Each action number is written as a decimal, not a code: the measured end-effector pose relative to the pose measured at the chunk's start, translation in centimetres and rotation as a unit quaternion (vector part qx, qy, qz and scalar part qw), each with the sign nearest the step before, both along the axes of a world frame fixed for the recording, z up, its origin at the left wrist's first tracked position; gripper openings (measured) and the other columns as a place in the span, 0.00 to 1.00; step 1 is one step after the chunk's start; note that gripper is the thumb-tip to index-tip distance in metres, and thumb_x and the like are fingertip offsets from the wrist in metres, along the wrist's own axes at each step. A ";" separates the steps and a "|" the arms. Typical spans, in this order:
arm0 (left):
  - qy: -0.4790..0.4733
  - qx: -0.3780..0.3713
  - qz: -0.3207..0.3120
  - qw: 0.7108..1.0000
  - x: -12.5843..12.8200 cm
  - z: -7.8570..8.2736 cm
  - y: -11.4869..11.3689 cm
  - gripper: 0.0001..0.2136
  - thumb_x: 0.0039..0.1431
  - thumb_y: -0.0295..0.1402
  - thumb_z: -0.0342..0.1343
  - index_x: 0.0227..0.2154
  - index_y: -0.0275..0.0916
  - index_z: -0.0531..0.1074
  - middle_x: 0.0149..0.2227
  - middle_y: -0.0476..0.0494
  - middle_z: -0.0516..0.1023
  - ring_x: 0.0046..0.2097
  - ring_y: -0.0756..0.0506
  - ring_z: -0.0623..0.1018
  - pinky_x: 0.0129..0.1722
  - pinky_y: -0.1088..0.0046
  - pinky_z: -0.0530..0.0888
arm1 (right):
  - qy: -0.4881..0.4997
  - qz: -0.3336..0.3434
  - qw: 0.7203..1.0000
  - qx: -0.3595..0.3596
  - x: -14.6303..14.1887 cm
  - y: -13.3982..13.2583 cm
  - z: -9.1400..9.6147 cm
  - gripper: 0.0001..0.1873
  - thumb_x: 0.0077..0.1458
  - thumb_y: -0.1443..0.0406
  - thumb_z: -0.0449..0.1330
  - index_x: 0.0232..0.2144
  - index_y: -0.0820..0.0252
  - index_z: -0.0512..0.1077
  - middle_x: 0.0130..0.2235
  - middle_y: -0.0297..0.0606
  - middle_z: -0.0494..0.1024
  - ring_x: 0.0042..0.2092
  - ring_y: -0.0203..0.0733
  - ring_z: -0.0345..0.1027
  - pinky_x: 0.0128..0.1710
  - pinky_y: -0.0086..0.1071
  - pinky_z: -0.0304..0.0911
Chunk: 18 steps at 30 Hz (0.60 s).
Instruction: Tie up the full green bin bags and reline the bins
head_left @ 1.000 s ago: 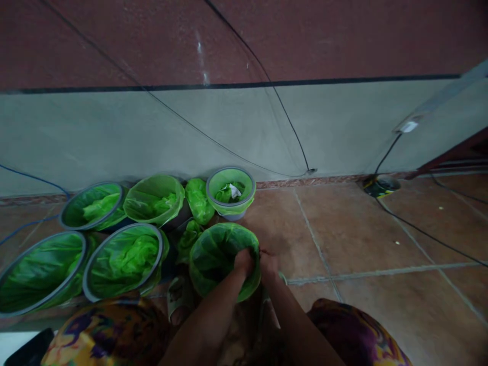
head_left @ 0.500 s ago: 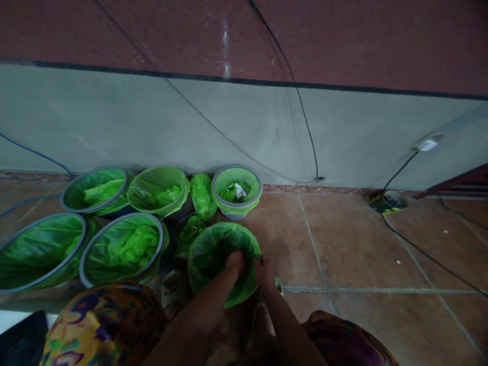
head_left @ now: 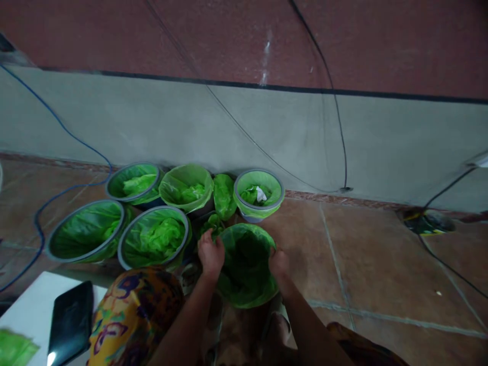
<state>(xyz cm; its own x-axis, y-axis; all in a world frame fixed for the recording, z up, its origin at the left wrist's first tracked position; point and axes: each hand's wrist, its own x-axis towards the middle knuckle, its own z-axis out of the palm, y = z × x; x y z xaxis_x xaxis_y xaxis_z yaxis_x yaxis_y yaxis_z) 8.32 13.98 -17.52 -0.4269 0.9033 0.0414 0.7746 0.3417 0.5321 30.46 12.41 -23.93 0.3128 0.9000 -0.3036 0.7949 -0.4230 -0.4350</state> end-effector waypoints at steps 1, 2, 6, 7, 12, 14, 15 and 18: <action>0.008 -0.008 0.034 0.999 -1.0 -0.1 0.2 0.20 0.61 0.31 0.49 0.54 0.28 0.69 0.52 0.28 0.76 0.56 0.36 0.74 0.57 0.58 0.68 | -0.008 -0.005 1.000 -0.008 -0.1 0.0 0.1 0.25 0.67 0.59 0.44 0.50 0.69 0.74 0.37 0.55 0.81 0.40 0.49 0.77 0.39 0.34 0.66; 0.010 -0.024 0.064 0.998 -1.7 -0.3 0.4 0.21 0.60 0.32 0.50 0.55 0.26 0.68 0.52 0.26 0.75 0.56 0.34 0.73 0.57 0.57 0.68 | -0.014 -0.015 1.000 -0.015 -0.2 -0.1 0.3 0.24 0.67 0.60 0.44 0.50 0.69 0.74 0.37 0.55 0.81 0.41 0.49 0.77 0.39 0.34 0.67; -0.030 -0.088 0.086 0.992 -2.4 -1.7 0.3 0.24 0.60 0.36 0.52 0.55 0.25 0.68 0.53 0.24 0.74 0.56 0.34 0.74 0.55 0.58 0.69 | -0.043 -0.089 0.995 -0.033 -0.5 -1.8 0.7 0.26 0.67 0.63 0.41 0.52 0.71 0.72 0.40 0.58 0.80 0.43 0.53 0.77 0.40 0.39 0.68; -0.042 -0.097 0.070 0.992 -2.1 -2.0 0.2 0.23 0.61 0.36 0.52 0.55 0.25 0.68 0.54 0.24 0.75 0.56 0.35 0.74 0.55 0.60 0.70 | -0.047 -0.111 0.992 -0.043 -0.6 -2.6 0.6 0.27 0.67 0.63 0.40 0.51 0.73 0.73 0.41 0.60 0.80 0.43 0.55 0.77 0.40 0.40 0.68; -0.049 -0.124 0.018 0.991 -1.1 -1.9 1.3 0.22 0.65 0.37 0.48 0.55 0.27 0.69 0.53 0.28 0.76 0.56 0.38 0.75 0.55 0.65 0.70 | -0.005 -0.158 0.987 -0.022 0.1 -5.5 -0.1 0.31 0.66 0.55 0.41 0.54 0.74 0.70 0.50 0.61 0.77 0.50 0.57 0.74 0.45 0.42 0.67; -0.036 -0.124 -0.001 0.992 -1.0 -1.4 2.9 0.22 0.66 0.38 0.46 0.56 0.30 0.70 0.53 0.30 0.76 0.55 0.38 0.75 0.55 0.65 0.70 | -0.011 -0.165 0.986 0.021 1.0 -4.7 0.3 0.33 0.66 0.54 0.38 0.58 0.73 0.67 0.53 0.60 0.75 0.52 0.57 0.72 0.47 0.42 0.66; -0.029 -0.130 -0.012 0.991 -0.9 -1.1 3.8 0.21 0.67 0.39 0.44 0.55 0.32 0.70 0.53 0.31 0.76 0.55 0.38 0.76 0.54 0.64 0.71 | -0.019 -0.158 0.986 0.041 1.5 -3.7 0.6 0.33 0.67 0.55 0.37 0.59 0.72 0.66 0.54 0.60 0.74 0.53 0.56 0.71 0.48 0.42 0.66; -0.015 -0.179 -0.075 0.981 -0.6 -0.8 6.8 0.21 0.68 0.39 0.39 0.51 0.36 0.74 0.50 0.33 0.79 0.52 0.39 0.78 0.51 0.64 0.72 | -0.030 -0.092 0.993 0.071 2.9 1.0 2.1 0.31 0.67 0.58 0.36 0.59 0.69 0.67 0.52 0.57 0.76 0.53 0.53 0.71 0.49 0.40 0.64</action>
<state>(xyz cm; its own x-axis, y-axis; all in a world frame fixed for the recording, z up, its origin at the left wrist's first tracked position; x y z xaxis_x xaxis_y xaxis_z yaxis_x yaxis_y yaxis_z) 7.72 20.75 -18.34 -0.2840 0.9104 -0.3009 0.8160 0.3943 0.4227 33.38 13.42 -21.81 0.4898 0.8580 -0.1546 0.7354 -0.5019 -0.4553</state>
